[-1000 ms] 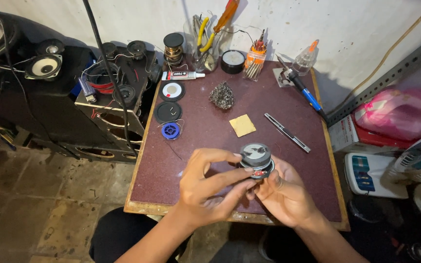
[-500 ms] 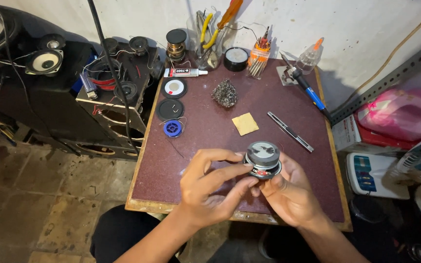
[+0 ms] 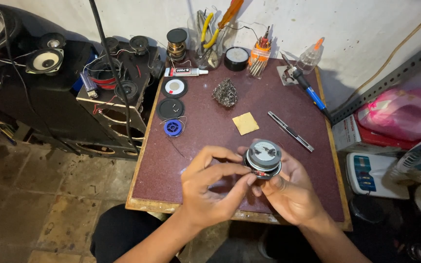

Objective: The person holds a small speaker driver and uses tweezers to adjust the red and black wires connected to its terminals. They then pick up a black cable and appear to prepare it for connection to the speaker.

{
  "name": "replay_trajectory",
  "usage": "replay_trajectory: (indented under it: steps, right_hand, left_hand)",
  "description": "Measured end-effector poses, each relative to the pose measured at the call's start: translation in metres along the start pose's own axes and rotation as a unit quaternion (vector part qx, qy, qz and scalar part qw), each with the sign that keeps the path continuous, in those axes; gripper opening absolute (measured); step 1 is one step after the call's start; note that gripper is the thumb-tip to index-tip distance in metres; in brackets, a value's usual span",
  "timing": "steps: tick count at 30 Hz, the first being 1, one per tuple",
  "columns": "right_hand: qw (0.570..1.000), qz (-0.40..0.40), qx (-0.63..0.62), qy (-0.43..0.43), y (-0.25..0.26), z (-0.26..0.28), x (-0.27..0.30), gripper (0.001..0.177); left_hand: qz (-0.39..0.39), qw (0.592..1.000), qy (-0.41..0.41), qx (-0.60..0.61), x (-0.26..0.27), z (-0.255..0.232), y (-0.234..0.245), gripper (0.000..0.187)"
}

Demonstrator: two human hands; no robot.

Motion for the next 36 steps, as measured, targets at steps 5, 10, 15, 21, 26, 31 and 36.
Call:
replay_trajectory:
  steps: [5, 10, 15, 21, 26, 31, 36]
  right_hand:
    - [1.0, -0.005, -0.002, -0.007, 0.002, -0.003, -0.001, 0.078]
    - [1.0, -0.003, 0.004, -0.009, 0.001, -0.003, -0.002, 0.078]
    - [1.0, -0.006, 0.023, -0.004, -0.001, -0.003, -0.003, 0.071]
    - [1.0, -0.008, 0.016, -0.01, -0.002, -0.003, -0.008, 0.072]
    - [1.0, -0.013, 0.009, -0.01, 0.002, -0.006, -0.008, 0.072]
    - [1.0, -0.018, -0.005, -0.018, 0.004, -0.008, -0.007, 0.073]
    - [0.997, 0.012, -0.073, -0.028, 0.015, -0.019, -0.001, 0.052]
  left_hand:
    - [0.008, 0.999, 0.027, 0.019, -0.001, 0.002, -0.002, 0.011]
    - [0.008, 0.996, 0.078, 0.046, 0.001, 0.01, -0.003, 0.009]
    - [0.013, 0.993, 0.1, 0.055, -0.002, 0.013, -0.002, 0.007]
    - [0.019, 0.991, 0.122, 0.053, 0.002, 0.022, -0.004, 0.005]
    - [0.022, 0.989, 0.133, 0.064, 0.003, 0.025, -0.005, 0.004]
    - [0.02, 0.988, 0.14, 0.061, 0.004, 0.025, -0.006, 0.004]
    - [0.025, 0.996, 0.071, 0.037, 0.002, 0.011, -0.004, 0.012]
Point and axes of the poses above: each hand's wrist, its own x-axis away from the middle knuckle, its own y-axis out of the back of the hand, z = x × y, the point moved 8 cm from there along -x, towards the middle knuckle, and after that the axes turned 7 degrees about -y, right-handed, at the moved point
